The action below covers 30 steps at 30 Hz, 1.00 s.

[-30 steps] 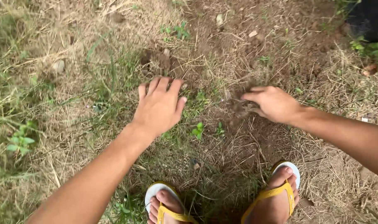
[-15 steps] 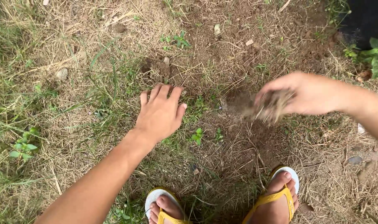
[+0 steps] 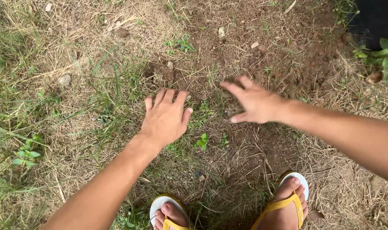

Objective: Pulling weeds from a grassy area by hand and placing them into a black bucket.

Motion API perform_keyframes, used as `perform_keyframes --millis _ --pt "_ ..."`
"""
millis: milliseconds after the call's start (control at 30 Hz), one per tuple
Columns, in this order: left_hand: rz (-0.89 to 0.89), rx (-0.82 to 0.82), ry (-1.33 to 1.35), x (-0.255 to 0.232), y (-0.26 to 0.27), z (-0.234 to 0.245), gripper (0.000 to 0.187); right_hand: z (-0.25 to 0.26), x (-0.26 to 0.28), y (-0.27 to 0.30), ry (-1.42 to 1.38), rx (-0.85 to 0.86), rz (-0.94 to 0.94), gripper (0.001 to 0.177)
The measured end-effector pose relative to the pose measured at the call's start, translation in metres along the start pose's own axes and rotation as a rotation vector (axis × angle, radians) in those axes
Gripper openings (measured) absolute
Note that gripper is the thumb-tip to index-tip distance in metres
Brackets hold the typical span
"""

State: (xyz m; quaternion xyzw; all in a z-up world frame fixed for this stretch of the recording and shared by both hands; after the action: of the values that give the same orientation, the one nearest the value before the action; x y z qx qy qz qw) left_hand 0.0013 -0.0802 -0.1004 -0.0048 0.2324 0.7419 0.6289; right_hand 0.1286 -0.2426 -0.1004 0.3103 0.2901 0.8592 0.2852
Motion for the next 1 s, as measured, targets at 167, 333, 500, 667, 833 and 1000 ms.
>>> perform_keyframes --millis 167,333,500,667,833,1000 --pt "0.035 0.059 0.000 0.000 0.000 0.001 0.046 -0.063 -0.011 -0.006 0.140 -0.088 -0.073 0.049" --pt "0.016 -0.035 0.036 0.003 0.004 0.003 0.046 -0.096 -0.031 -0.005 0.242 -0.036 0.081 0.046" --pt "-0.034 -0.141 0.044 0.006 0.007 0.003 0.045 -0.068 -0.023 0.024 0.059 0.140 0.121 0.043" --pt "-0.033 -0.185 0.049 0.009 -0.011 0.028 0.049 0.017 -0.024 0.047 -0.432 0.076 -0.113 0.032" --pt "-0.120 -0.251 -0.003 -0.008 -0.042 0.066 0.047 0.107 -0.047 0.069 -0.550 -0.330 0.233 0.025" --pt "-0.216 -0.353 -0.013 -0.051 -0.078 0.122 0.048 0.187 -0.088 0.128 -0.603 -0.676 0.187 0.026"
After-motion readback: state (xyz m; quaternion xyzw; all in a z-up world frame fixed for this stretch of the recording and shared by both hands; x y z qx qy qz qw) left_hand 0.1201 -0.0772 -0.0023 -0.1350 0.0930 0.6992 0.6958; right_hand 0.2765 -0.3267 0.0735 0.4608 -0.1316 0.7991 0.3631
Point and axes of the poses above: each hand's wrist, its own y-axis away from the middle knuckle, its own z-axis out of the back of the hand, x = y × z, the point moved 6 cm from there along -y, towards the middle knuckle, and after that the axes turned 8 degrees about -y, right-handed, at the moved point
